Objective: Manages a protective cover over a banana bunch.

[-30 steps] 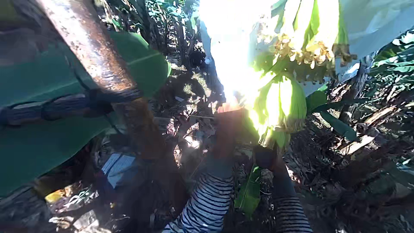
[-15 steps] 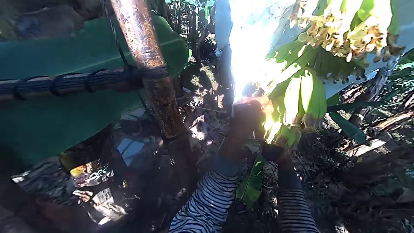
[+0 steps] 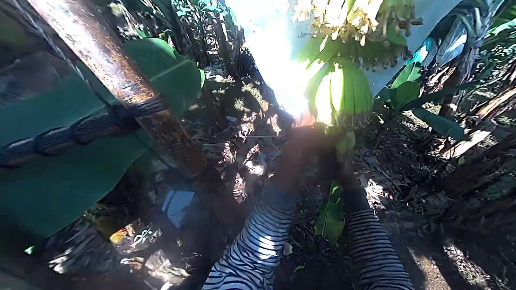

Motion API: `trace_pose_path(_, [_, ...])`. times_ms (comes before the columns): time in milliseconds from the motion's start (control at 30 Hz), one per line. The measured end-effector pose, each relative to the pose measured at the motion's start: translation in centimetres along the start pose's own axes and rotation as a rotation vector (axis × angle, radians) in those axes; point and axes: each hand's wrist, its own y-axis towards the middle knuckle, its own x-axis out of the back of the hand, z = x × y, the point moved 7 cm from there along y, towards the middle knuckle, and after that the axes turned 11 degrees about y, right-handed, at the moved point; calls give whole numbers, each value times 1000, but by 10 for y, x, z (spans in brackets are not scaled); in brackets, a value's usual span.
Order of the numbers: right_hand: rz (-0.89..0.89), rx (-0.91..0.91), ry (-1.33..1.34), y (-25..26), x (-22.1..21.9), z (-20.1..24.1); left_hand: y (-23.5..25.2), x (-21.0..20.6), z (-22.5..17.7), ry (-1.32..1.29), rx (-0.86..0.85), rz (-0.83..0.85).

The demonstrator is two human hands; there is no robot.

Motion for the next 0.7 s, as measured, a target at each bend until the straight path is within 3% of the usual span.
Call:
trace_pose_path(100, [61, -81, 71, -14, -10, -4, -5, 11, -12, -40, -145, -42])
trace_pose_path(267, [131, -345, 51, -56, -12, 16, -15, 38, -15, 24, -235, 142])
trace_pose_path(367, [234, -476, 102, -82, -6, 25, 5, 21, -19, 159, -556, 52])
trace_pose_path(467, [275, -587, 104, -110, -4, 38, 11, 22, -38, 206, -743, 95])
trace_pose_path(567, [297, -646, 68, -134, -11, 52, 4, 28, -42, 201, -830, 146])
trace_pose_path(700, [322, -680, 70, -158, -30, 65, -5, 37, -53, 193, -827, 159])
